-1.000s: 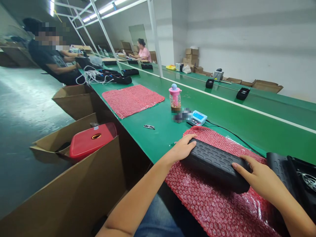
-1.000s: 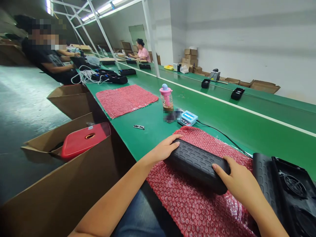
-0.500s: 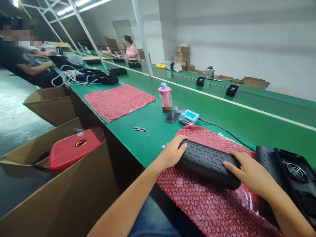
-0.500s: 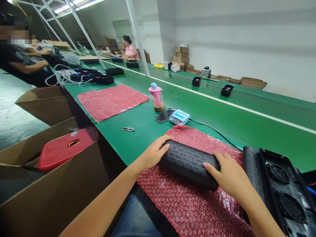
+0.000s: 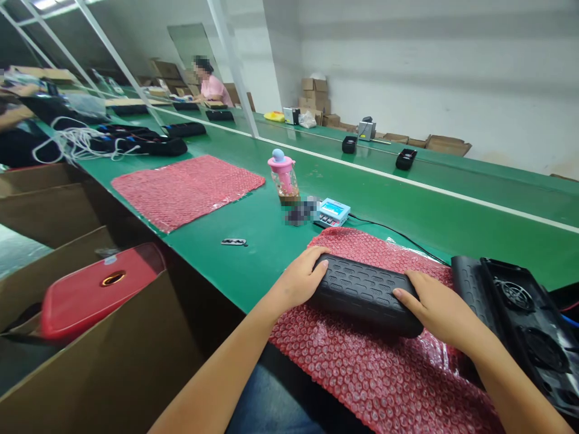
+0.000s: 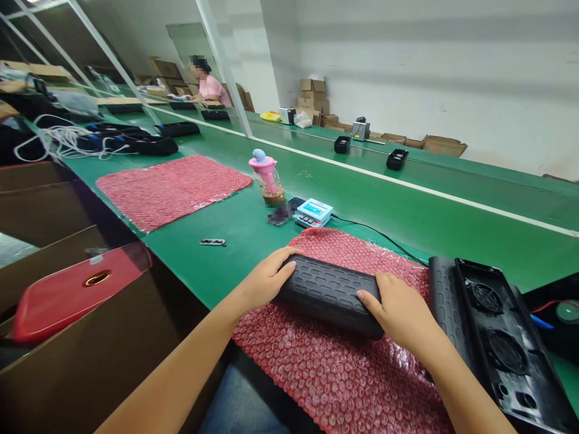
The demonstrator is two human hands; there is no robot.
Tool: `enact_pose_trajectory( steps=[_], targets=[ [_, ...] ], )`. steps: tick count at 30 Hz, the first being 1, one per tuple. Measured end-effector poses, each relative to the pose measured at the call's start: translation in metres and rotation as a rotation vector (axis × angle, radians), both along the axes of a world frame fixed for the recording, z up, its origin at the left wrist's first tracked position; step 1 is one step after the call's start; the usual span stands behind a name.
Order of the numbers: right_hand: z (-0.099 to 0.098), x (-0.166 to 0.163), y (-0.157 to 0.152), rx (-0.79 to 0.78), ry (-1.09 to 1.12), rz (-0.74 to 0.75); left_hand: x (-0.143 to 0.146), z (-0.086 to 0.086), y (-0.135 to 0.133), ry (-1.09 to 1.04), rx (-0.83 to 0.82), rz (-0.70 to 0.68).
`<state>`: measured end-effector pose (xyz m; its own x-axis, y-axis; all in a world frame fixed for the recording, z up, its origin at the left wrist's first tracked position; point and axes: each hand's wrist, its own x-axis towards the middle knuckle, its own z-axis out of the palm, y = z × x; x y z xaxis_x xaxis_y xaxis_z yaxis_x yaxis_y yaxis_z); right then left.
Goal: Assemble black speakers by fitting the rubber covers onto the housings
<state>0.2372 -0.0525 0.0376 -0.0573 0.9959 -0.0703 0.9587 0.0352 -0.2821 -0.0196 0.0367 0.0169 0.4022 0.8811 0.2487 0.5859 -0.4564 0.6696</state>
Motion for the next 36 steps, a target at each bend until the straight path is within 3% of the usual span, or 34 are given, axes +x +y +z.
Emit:
enact_pose_trajectory(
  steps=[9,12,15,17,23,26,31,33,35,36],
  targets=[
    [-0.003,-0.004,-0.001,0.060,0.039,0.011,0.002,0.009,-0.002,0.351,0.109,0.026],
    [-0.002,-0.006,-0.002,0.055,0.021,0.014,0.006,0.028,-0.008,0.478,0.236,0.095],
    [0.001,-0.006,-0.004,0.048,0.008,0.006,0.013,0.051,-0.018,0.380,0.407,0.113],
    [0.002,-0.007,-0.005,0.049,0.000,0.003,0.019,0.058,-0.021,0.313,0.453,0.080],
    [-0.003,-0.007,-0.001,0.054,-0.018,0.015,0.043,0.026,-0.005,0.507,0.216,-0.216],
    [0.006,-0.008,-0.004,0.200,-0.111,0.024,0.045,0.020,-0.002,0.540,0.224,-0.239],
    [0.056,-0.016,-0.021,0.756,-0.002,-0.022,0.045,0.029,-0.007,0.609,0.228,-0.245],
    [0.066,-0.023,-0.016,0.926,0.026,-0.085,0.045,0.031,-0.008,0.632,0.224,-0.247],
    [0.060,-0.033,-0.002,0.876,0.000,-0.125,0.045,0.032,-0.008,0.646,0.218,-0.254],
    [0.051,-0.037,0.007,0.729,-0.030,-0.093,0.045,0.031,-0.008,0.644,0.215,-0.260]
  ],
)
